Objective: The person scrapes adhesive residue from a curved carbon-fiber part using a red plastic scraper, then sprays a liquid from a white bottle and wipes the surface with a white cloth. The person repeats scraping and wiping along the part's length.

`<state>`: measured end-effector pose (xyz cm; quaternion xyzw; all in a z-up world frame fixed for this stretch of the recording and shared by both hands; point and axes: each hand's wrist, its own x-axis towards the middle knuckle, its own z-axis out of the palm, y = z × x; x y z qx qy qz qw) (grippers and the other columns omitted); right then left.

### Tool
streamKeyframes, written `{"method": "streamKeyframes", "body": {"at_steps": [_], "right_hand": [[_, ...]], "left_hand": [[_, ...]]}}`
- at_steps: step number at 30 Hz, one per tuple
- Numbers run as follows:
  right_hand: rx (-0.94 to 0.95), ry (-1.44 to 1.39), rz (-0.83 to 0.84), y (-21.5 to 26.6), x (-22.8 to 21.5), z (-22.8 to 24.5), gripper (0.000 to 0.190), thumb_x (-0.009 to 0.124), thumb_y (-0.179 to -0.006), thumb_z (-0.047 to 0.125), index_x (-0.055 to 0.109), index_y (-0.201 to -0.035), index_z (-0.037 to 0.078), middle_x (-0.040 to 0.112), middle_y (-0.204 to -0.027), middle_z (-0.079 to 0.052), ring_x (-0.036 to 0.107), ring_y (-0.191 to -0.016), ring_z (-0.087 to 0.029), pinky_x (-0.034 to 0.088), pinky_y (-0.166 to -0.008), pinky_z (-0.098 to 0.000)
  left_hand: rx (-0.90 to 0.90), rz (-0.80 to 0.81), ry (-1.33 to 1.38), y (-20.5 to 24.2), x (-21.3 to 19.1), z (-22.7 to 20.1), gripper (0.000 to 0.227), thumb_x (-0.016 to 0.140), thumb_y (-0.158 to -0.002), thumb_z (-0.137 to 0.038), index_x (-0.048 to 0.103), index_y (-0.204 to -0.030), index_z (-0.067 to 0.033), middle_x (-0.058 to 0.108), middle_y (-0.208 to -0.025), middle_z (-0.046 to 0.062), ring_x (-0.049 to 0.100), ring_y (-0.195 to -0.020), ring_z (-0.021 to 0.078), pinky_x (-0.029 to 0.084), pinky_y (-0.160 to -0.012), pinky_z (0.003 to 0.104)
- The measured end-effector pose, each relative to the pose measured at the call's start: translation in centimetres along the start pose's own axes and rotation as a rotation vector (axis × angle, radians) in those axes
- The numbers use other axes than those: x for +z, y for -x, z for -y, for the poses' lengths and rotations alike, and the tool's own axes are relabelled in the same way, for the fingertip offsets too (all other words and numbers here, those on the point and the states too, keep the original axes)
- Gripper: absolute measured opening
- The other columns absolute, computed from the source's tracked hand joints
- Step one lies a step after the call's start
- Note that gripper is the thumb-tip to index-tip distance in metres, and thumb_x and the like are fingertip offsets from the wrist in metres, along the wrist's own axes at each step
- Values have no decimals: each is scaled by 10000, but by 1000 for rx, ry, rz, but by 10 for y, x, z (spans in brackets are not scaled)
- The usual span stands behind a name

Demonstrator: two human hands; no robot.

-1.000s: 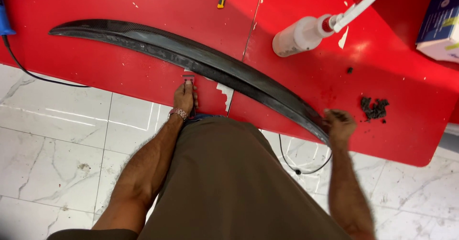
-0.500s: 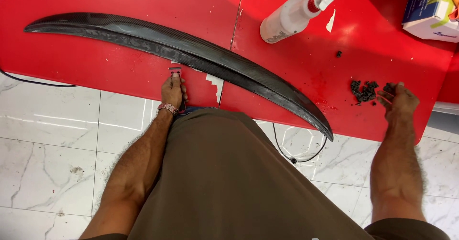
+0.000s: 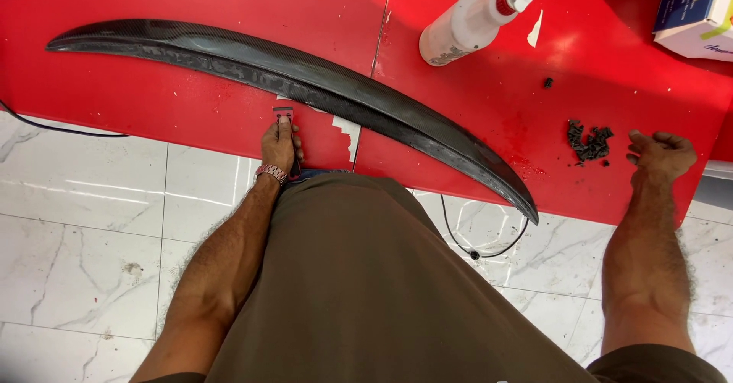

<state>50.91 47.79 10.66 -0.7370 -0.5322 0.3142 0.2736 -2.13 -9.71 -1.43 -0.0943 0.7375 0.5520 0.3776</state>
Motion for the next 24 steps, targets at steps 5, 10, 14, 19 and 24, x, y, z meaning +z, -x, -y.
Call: {"method": "streamKeyframes", "body": {"at_steps": [5,10,14,19,24], "right_hand": [[-63,-56,-22,1,12,-12,123,855,-1033,78,800,-1105,160,826,-840,1,795,-591,-76,588,-444,-269],[-69,15,6,48,50,-6,238,689,-1228,235,844,-1060,169,762,-715,63,692,-524,-25,487,-365,-277],[-375,-83,211,83,118,-40,280,846,-1202,289,785,-1009,94,715,-776,-47,743,-660,-150,607,-495,-326],[-658,-96,479,211,200,-5,84,815,-1156,10,784,-1220,-34,717,-907,-243,720,-764,-352,585,-665,-472],[-1358,167,710,334,258,52,392,830,-1031,247,765,-1406,155,657,-1458,-207,624,-1394,-446,482,-1158,-590]], "left_hand": [[-3,0,0,-2,2,-2,447,473,-1171,-501,636,-1009,-117,618,-675,15,549,-450,160,524,-410,369],[-29,-4,-8,0,5,-6,433,473,-1169,-497,624,-1013,-123,616,-677,16,551,-449,166,504,-418,373],[-29,11,-20,0,5,-7,450,476,-1170,-498,635,-1005,-111,618,-678,22,545,-451,166,505,-407,377],[57,29,3,-14,-2,17,430,464,-1207,-420,698,-1058,-91,659,-698,99,668,-496,213,631,-431,388],[55,14,-4,-6,-8,9,428,469,-1206,-415,695,-1054,-86,666,-704,105,673,-497,215,628,-435,382]]}}
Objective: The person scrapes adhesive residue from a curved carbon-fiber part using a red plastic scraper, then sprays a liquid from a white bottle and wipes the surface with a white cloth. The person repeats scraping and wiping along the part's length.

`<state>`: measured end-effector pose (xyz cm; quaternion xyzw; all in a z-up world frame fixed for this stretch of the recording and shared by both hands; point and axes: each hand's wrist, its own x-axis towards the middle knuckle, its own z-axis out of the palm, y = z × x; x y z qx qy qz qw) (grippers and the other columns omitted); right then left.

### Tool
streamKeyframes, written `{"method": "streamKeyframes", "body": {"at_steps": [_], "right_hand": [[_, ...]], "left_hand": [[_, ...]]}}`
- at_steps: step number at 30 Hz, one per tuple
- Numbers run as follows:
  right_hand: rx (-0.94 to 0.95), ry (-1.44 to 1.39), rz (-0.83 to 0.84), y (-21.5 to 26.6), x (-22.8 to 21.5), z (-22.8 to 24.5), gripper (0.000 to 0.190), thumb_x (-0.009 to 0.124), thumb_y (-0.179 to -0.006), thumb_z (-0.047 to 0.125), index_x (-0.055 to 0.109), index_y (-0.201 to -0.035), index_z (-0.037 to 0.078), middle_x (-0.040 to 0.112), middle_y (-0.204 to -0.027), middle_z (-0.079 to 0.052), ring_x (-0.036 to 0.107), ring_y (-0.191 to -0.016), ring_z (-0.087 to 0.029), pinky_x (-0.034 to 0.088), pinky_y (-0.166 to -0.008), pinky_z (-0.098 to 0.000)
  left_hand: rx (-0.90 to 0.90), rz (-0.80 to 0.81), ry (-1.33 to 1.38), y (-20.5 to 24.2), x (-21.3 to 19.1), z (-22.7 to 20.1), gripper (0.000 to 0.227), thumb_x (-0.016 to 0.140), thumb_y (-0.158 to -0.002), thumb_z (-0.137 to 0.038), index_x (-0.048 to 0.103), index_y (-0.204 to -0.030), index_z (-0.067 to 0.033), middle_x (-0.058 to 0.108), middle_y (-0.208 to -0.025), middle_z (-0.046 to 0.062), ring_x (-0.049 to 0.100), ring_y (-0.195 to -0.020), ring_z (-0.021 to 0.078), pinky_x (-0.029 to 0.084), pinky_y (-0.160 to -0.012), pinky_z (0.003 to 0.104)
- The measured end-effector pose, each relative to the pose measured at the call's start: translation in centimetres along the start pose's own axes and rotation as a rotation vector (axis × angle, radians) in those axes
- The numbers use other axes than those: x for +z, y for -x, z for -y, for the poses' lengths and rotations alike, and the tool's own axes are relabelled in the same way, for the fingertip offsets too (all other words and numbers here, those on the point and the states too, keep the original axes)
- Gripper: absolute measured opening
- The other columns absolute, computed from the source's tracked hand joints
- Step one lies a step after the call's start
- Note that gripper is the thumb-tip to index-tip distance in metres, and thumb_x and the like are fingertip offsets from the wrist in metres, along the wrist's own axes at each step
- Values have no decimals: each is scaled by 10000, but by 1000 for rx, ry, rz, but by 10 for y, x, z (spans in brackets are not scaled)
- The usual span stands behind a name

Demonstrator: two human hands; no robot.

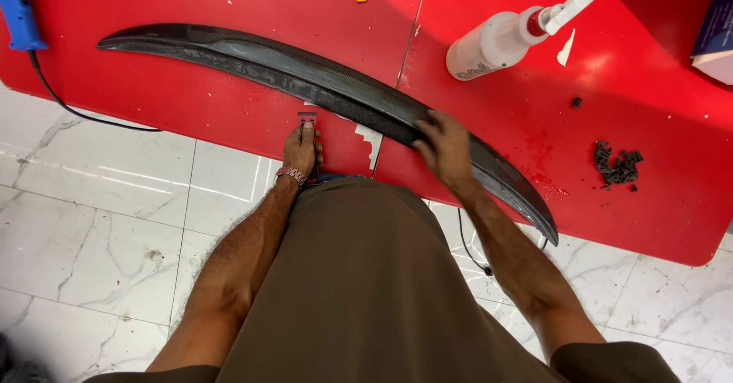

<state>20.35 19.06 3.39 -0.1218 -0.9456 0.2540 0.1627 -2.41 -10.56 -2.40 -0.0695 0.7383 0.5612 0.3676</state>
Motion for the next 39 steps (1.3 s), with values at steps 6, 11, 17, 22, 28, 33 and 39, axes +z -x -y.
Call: {"method": "streamKeyframes", "body": {"at_steps": [6,11,17,22,28,33,39], "right_hand": [[-103,140,317,-38,63,54,663,735,-1078,441,543,-1684,255,196,-1860,-234,135,-1725,-454,92,-1328,-741],[-132,171,390,-86,88,82,729,672,-1113,465,431,-1756,219,105,-1870,-264,52,-1727,-475,48,-1312,-768],[-166,213,457,-141,127,107,800,730,-1074,436,382,-1771,258,53,-1877,-251,40,-1728,-475,80,-1310,-788],[-152,253,507,-160,142,124,872,768,-1040,444,342,-1787,296,17,-1878,-240,32,-1726,-478,114,-1299,-806],[-108,339,569,-163,137,130,920,786,-1026,444,293,-1798,357,-5,-1886,-201,23,-1732,-452,154,-1300,-804],[-55,358,604,-151,122,134,851,760,-1039,436,352,-1779,339,42,-1892,-192,50,-1737,-431,153,-1320,-772],[46,374,576,-116,105,118,845,748,-1028,445,361,-1771,338,55,-1891,-193,45,-1737,-429,170,-1331,-747]], "left_hand": [[-5,-21,-27,2,-27,0,425,495,-1203,-425,704,-1074,-77,671,-723,111,681,-522,213,636,-463,369],[0,-72,-23,5,-57,1,419,507,-1201,-422,719,-1057,-90,694,-724,106,700,-524,213,640,-458,364],[0,-102,-10,13,-100,-15,417,516,-1199,-419,720,-1054,-85,700,-728,107,709,-535,216,646,-478,367],[7,-108,8,12,-126,-25,414,511,-1204,-417,725,-1047,-99,709,-721,95,717,-530,210,648,-476,364],[-8,-81,69,-5,-139,-39,413,480,-1214,-391,711,-1061,-85,693,-732,101,700,-542,201,646,-492,360],[-12,-5,20,-34,-143,-33,406,518,-1194,-412,725,-1050,-94,691,-721,101,690,-511,200,647,-473,374],[-22,54,46,-57,-152,-35,410,508,-1197,-411,711,-1064,-80,669,-718,100,678,-504,203,631,-463,371]]}}
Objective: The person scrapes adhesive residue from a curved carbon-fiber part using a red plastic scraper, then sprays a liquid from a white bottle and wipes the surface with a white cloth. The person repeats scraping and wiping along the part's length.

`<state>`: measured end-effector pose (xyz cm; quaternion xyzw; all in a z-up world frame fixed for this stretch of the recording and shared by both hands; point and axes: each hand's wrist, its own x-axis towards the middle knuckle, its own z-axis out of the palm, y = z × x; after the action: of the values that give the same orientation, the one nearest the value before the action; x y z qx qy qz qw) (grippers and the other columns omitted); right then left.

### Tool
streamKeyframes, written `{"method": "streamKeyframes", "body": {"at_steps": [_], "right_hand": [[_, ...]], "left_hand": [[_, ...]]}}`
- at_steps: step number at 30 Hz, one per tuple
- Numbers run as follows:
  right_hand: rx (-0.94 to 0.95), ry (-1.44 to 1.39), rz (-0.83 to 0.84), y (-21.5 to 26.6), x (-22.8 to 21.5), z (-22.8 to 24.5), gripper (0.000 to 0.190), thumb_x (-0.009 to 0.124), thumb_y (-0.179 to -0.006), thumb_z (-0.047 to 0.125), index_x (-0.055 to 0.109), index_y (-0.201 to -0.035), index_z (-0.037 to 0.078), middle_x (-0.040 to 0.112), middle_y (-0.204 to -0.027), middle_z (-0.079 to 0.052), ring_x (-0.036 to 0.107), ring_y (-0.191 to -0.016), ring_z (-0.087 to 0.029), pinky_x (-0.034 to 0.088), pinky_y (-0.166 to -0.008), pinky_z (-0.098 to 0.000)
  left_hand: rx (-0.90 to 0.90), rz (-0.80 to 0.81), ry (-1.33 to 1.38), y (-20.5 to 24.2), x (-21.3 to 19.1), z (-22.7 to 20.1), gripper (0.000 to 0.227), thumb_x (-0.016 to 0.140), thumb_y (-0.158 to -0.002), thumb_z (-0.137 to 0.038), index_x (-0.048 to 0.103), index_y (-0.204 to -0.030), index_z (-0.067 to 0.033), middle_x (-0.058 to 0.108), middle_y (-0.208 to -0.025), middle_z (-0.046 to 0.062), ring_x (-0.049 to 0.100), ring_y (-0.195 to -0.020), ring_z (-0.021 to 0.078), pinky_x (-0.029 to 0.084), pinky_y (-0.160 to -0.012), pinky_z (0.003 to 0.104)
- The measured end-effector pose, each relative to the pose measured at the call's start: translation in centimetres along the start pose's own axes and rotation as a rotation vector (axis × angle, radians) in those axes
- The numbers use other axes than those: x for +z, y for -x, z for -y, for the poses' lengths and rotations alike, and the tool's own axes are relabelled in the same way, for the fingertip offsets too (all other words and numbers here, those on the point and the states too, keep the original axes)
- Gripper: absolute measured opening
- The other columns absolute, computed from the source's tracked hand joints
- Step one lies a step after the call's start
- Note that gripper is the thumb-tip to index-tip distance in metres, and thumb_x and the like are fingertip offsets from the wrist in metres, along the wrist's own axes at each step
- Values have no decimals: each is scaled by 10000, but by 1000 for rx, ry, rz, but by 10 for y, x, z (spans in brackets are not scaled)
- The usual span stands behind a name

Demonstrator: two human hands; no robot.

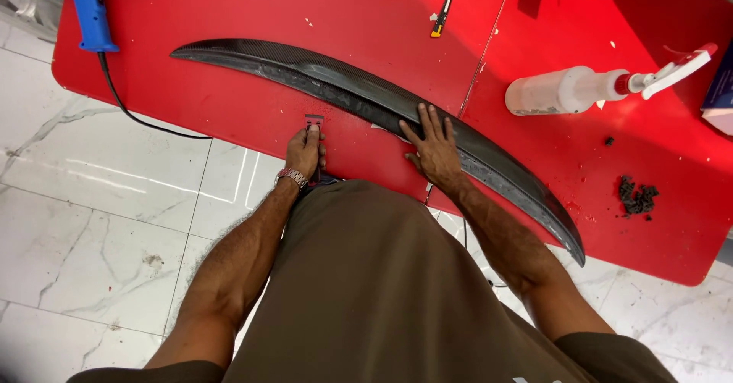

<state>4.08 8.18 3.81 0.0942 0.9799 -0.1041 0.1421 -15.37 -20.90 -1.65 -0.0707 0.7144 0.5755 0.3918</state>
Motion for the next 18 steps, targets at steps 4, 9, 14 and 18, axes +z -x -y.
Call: {"method": "streamKeyframes", "body": {"at_steps": [4,9,14,18], "right_hand": [[88,25,-25,32,2,-11,842,729,-1025,459,344,-1771,387,78,-1892,-179,59,-1742,-407,175,-1337,-721],[189,35,-52,62,11,-19,800,674,-1054,500,341,-1772,387,114,-1889,-188,99,-1738,-411,207,-1328,-711],[262,38,-73,81,18,-21,791,701,-1036,489,383,-1754,390,136,-1888,-181,142,-1732,-404,249,-1320,-700],[312,20,-115,92,23,-26,761,772,-996,414,499,-1704,356,181,-1891,-176,222,-1721,-409,312,-1303,-697]], "left_hand": [[-2,41,-5,-10,-3,-6,412,497,-1197,-412,708,-1068,-82,666,-717,87,678,-504,192,629,-457,366],[-9,81,-13,-23,-4,-8,391,497,-1190,-394,697,-1071,-80,652,-710,90,668,-494,188,631,-451,361],[-20,97,-22,-40,-6,6,391,524,-1182,-416,708,-1068,-90,652,-690,94,659,-464,198,618,-413,371],[-23,86,-8,-41,-20,4,379,534,-1176,-402,713,-1060,-89,658,-686,107,661,-454,211,614,-399,384]]}}
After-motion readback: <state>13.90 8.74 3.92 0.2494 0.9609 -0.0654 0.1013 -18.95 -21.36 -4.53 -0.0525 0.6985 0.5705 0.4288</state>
